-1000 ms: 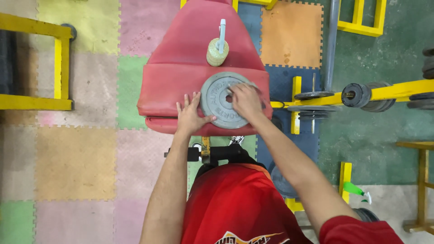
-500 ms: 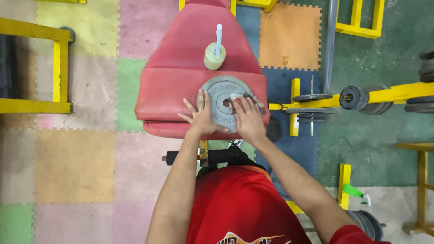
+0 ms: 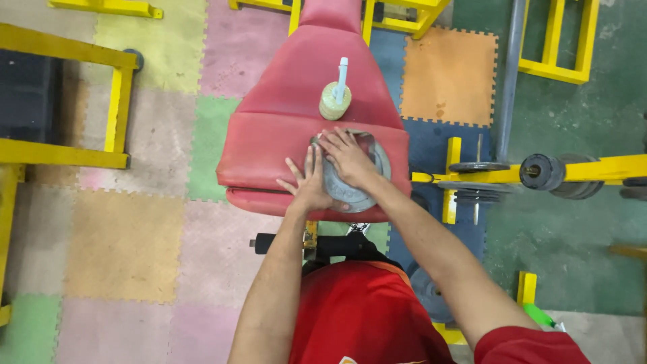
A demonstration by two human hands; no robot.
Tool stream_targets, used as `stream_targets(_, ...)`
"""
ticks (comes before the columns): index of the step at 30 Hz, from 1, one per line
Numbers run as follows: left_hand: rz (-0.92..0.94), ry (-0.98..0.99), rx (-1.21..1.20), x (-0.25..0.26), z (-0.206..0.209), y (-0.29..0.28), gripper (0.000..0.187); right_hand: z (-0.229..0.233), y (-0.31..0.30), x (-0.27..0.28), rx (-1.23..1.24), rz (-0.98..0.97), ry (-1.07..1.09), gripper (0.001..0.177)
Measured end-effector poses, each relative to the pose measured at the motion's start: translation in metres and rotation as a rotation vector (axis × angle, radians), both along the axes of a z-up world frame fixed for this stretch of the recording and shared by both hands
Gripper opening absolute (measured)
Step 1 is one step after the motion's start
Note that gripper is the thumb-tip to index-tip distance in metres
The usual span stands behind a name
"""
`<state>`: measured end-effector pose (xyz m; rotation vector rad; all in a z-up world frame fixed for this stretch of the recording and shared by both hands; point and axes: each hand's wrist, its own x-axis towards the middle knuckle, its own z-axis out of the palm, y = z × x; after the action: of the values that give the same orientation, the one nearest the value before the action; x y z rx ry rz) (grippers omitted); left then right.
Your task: The recorder removes weight plates from a rack, cleans them using a spray bottle and a cloth, and then returns them to the rack.
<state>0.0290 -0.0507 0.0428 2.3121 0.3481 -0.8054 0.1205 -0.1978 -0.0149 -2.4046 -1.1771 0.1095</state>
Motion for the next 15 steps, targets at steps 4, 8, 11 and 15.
stream_targets(4,-0.007,0.017,0.008,0.0,0.006,-0.001,0.179,0.039,-0.03,0.014,-0.279,-0.028,0.035,0.078)
stream_targets(8,-0.025,0.039,0.031,0.003,0.011,0.0,0.177,0.004,-0.087,0.005,0.0,-0.407,0.28,0.047)
stream_targets(11,-0.035,0.045,0.03,0.002,0.008,-0.001,0.178,0.002,-0.113,-0.039,0.071,-0.361,0.194,0.045)
stream_targets(15,-0.041,0.056,0.058,0.004,0.007,-0.002,0.178,0.016,-0.129,-0.086,0.121,-0.151,0.182,0.047)
